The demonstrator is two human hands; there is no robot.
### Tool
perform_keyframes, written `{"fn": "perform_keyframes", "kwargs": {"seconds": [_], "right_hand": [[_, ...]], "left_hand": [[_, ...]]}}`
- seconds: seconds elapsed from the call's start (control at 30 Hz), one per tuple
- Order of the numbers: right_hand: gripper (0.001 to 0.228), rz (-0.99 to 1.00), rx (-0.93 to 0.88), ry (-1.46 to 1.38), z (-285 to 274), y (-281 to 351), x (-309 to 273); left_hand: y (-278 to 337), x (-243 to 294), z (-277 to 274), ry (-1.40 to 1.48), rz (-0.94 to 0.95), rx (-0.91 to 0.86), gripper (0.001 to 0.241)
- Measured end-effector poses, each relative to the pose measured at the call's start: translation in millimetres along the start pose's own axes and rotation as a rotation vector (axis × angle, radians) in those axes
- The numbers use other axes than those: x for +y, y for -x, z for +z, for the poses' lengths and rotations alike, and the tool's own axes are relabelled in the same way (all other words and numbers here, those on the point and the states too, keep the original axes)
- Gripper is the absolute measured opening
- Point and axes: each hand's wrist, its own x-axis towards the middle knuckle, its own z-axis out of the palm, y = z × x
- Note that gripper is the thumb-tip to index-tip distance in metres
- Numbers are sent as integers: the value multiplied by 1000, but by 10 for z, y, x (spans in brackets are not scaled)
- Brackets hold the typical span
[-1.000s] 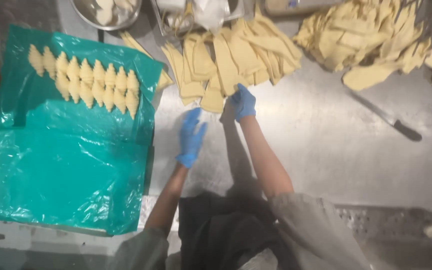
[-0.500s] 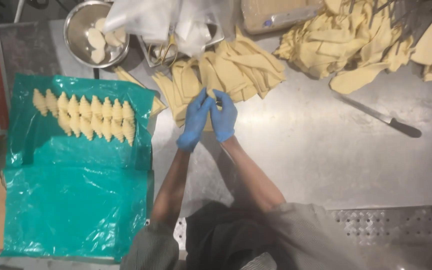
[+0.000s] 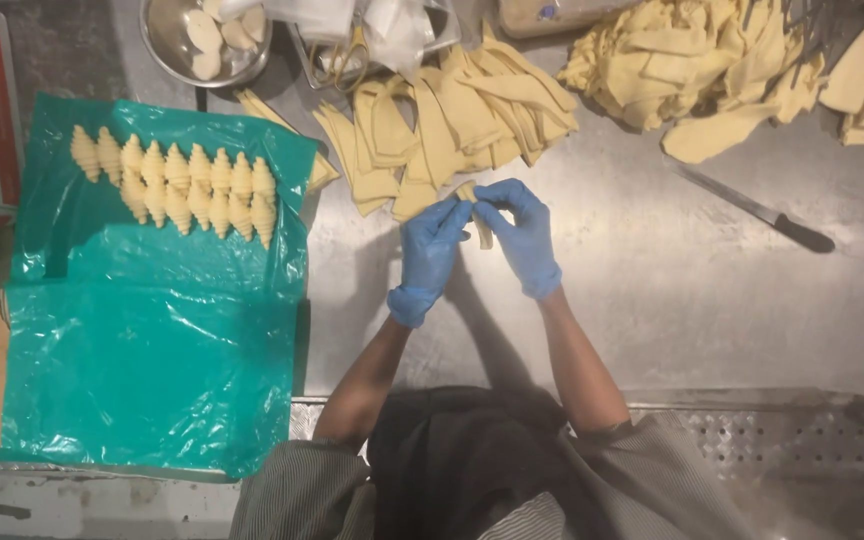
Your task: Rolling triangular pieces of dough into croissant shapes and placing them on a tray.
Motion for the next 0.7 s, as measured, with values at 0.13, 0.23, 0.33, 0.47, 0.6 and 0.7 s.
{"fn": "perform_keyframes", "kwargs": {"seconds": [0.13, 0.23, 0.33, 0.47, 0.6, 0.7], "right_hand": [[13, 68, 119, 88, -102, 237, 2], [14, 102, 208, 144, -121, 407, 12], [14, 90, 229, 137, -149, 475, -150], [15, 87, 224, 170, -216, 542, -266], [12, 49, 259, 147, -293, 650, 83], [11, 163, 332, -96, -292, 698, 299]], "left_hand": [[139, -59, 145, -113, 53, -8, 28], [228, -92, 221, -147, 39, -20, 29], [263, -166, 292, -145, 56, -37, 29], [301, -226, 391, -188, 57, -61, 28], [387, 17, 545, -263, -5, -33, 28], [358, -328, 508, -128, -107, 25, 28]]}}
